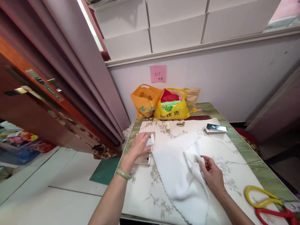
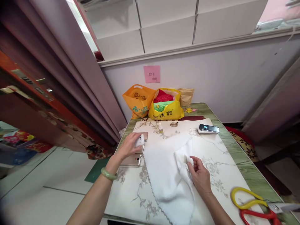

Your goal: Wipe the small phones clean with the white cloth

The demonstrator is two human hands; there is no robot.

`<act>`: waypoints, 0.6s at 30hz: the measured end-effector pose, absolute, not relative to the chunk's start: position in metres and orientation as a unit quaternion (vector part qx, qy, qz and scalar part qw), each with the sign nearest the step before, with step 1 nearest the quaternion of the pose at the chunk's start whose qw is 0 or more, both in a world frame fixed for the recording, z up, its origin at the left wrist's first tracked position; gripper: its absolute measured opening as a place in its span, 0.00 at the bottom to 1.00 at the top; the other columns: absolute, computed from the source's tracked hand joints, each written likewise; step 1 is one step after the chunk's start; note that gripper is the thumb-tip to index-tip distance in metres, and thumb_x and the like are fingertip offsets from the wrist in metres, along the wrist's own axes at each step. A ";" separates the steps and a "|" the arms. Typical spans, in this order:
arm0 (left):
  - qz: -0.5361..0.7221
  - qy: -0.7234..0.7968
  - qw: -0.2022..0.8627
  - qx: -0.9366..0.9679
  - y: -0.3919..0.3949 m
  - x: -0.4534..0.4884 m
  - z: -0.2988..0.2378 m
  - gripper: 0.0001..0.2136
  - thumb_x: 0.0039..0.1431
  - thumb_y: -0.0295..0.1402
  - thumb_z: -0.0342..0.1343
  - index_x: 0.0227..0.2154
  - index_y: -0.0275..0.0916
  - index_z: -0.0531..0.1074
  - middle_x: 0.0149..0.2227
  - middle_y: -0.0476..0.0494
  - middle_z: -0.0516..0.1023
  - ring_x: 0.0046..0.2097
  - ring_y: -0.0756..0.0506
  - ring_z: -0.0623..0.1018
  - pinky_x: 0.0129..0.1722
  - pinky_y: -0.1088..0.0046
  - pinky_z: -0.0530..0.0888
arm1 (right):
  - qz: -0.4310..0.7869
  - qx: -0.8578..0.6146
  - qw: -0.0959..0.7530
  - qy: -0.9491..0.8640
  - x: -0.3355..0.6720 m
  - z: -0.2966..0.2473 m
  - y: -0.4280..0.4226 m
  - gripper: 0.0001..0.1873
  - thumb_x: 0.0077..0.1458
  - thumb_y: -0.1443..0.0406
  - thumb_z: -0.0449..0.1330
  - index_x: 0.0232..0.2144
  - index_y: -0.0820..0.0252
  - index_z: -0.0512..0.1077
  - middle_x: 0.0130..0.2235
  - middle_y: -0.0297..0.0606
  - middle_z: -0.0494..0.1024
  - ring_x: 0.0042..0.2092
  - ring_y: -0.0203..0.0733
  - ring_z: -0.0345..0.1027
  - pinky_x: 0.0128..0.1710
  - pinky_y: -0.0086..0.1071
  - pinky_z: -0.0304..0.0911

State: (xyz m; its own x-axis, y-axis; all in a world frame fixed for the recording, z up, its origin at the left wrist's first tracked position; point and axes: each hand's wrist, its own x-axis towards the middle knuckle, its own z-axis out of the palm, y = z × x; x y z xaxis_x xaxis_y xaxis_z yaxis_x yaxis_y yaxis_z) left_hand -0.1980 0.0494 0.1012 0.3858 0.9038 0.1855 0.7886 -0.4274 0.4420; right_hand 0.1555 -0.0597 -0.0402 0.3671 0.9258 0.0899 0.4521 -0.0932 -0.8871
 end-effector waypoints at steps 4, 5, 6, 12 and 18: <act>0.441 0.435 0.471 0.628 0.036 -0.129 0.092 0.23 0.52 0.38 0.60 0.51 0.40 0.68 0.48 0.39 0.74 0.48 0.41 0.74 0.49 0.63 0.71 | 0.268 -0.681 0.467 -0.497 0.153 -0.039 -0.057 0.26 0.52 0.47 0.58 0.45 0.60 0.71 0.28 0.32 0.71 0.27 0.37 0.65 0.30 0.29 0.62; 0.471 0.410 0.564 0.540 0.032 -0.109 0.083 0.20 0.53 0.41 0.58 0.48 0.39 0.69 0.44 0.39 0.76 0.44 0.42 0.76 0.45 0.64 0.73 | 0.267 -0.680 0.471 -0.494 0.152 -0.038 -0.056 0.26 0.52 0.47 0.58 0.45 0.60 0.71 0.27 0.32 0.71 0.27 0.37 0.64 0.30 0.29 0.62; 0.481 0.393 0.642 0.450 0.028 -0.089 0.071 0.19 0.55 0.43 0.57 0.45 0.38 0.71 0.41 0.40 0.77 0.40 0.43 0.77 0.40 0.66 0.74 | 0.269 -0.680 0.476 -0.488 0.152 -0.037 -0.056 0.25 0.52 0.48 0.59 0.45 0.60 0.71 0.27 0.31 0.70 0.27 0.37 0.64 0.29 0.29 0.62; 0.488 0.329 0.801 0.109 0.012 -0.029 0.008 0.20 0.58 0.46 0.53 0.40 0.32 0.74 0.34 0.36 0.79 0.32 0.45 0.78 0.30 0.70 0.74 | 0.351 -0.619 0.586 -0.388 0.154 -0.037 -0.057 0.24 0.49 0.47 0.62 0.38 0.61 0.71 0.27 0.31 0.70 0.26 0.36 0.61 0.26 0.28 0.60; 0.459 0.283 0.837 0.094 0.012 -0.043 -0.008 0.22 0.61 0.45 0.52 0.47 0.31 0.73 0.46 0.31 0.78 0.39 0.43 0.79 0.35 0.68 0.75 | 0.340 -0.620 0.665 -0.239 0.192 -0.005 -0.037 0.22 0.42 0.52 0.69 0.33 0.61 0.72 0.24 0.26 0.67 0.23 0.31 0.58 0.23 0.25 0.57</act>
State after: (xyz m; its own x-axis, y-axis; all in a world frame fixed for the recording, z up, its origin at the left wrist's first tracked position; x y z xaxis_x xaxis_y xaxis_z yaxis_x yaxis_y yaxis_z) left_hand -0.0427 0.0121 -0.0077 0.4186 0.8211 -0.3881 -0.7143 0.5616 0.4177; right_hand 0.1921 -0.0372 -0.0050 0.6545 0.7490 -0.1032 -0.1549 -0.0008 -0.9879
